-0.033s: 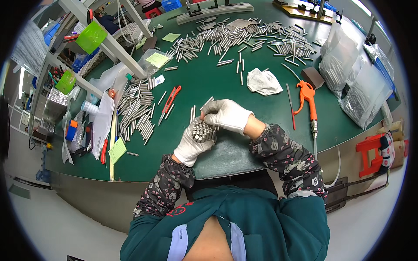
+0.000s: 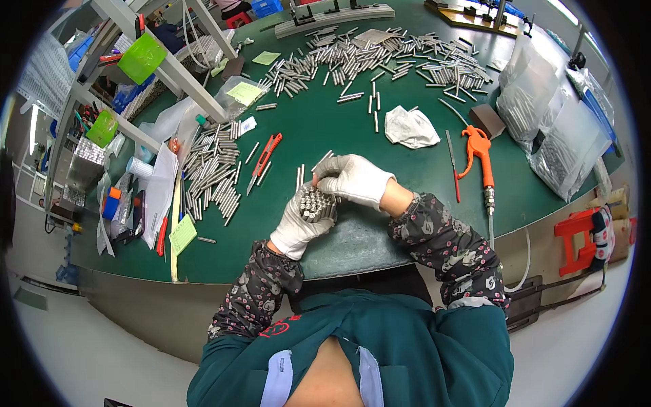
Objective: The recorder is manually inserting small metal pins into a circular assembly jig at a factory workbench and then uses a sanding block to level or deburr them.
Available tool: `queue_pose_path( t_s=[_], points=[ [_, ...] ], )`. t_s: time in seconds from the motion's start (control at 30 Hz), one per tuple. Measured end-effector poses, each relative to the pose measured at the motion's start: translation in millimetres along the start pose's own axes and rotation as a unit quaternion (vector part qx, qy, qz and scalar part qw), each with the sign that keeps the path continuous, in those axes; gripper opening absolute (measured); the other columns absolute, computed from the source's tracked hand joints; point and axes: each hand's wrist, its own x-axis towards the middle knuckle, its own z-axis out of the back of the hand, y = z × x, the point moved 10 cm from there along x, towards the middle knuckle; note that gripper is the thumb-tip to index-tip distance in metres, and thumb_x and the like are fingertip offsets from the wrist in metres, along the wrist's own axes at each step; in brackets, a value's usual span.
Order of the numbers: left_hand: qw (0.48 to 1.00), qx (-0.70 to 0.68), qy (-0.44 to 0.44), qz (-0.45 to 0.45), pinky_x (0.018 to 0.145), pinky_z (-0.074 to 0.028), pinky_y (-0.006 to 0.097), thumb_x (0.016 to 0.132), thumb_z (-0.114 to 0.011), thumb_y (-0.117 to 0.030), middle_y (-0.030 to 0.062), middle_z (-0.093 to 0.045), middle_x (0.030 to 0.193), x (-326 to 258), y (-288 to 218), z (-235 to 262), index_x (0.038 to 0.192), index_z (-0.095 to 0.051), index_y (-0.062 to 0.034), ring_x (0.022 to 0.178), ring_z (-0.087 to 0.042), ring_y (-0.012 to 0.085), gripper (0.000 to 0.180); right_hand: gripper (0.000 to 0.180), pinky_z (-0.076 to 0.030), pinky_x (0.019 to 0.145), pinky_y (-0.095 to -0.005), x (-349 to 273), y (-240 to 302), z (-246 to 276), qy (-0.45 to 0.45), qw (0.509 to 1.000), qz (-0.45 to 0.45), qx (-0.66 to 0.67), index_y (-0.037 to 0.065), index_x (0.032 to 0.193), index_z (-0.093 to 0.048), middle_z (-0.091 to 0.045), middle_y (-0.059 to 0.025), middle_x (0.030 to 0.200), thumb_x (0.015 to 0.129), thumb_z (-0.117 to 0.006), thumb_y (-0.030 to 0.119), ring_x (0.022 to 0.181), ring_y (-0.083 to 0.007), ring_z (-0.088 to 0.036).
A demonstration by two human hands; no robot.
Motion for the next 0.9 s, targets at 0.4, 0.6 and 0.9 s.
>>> queue_pose_path(
  t_s=[0.4, 0.6, 0.9],
  points=[
    [1.000, 0.000, -0.004, -0.004, 0.075, -0.043, 0.021, 0.059, -0.061, 0.006, 0.0002, -0.052, 0.094, 0.1, 0.7, 2.7, 0.106, -0.042, -0.0069, 0.085, -0.051, 0.0083, 0.053, 0.015, -0.041, 0.064, -0.0193, -8.8, -5.3, 7.6, -0.021, 0.999, -0.023, 0.023, 0.002, 0.087, -0.058, -0.057, -0.0005, 0.076, 0.075, -0.057, 0.011, 0.069, -0.0067, -0.049],
    [1.000, -0.015, -0.003, -0.020, 0.074, -0.043, 0.022, 0.059, -0.061, 0.008, 0.0005, -0.052, 0.094, -2.2, -1.0, 1.3, 0.106, -0.042, -0.0078, 0.084, -0.052, 0.0086, 0.054, 0.014, -0.040, 0.060, -0.0193, -18.0, -5.8, 3.2, -0.020, 0.998, -0.019, 0.064, 0.003, 0.086, -0.058, -0.056, 0.0009, 0.073, 0.074, -0.057, 0.012, 0.064, -0.0057, -0.047],
    [0.999, -0.031, 0.010, -0.016, 0.076, -0.043, 0.023, 0.059, -0.060, 0.009, 0.0011, -0.051, 0.099, 5.4, 3.3, -6.8, 0.111, -0.041, -0.0065, 0.087, -0.051, 0.0094, 0.058, 0.011, -0.043, 0.061, -0.0289, -37.7, 61.9, 3.1, -0.081, 0.925, 0.269, -0.256, 0.005, 0.077, -0.058, -0.056, -0.0067, 0.070, 0.067, -0.060, 0.009, 0.066, -0.0206, -0.053]
  ],
)
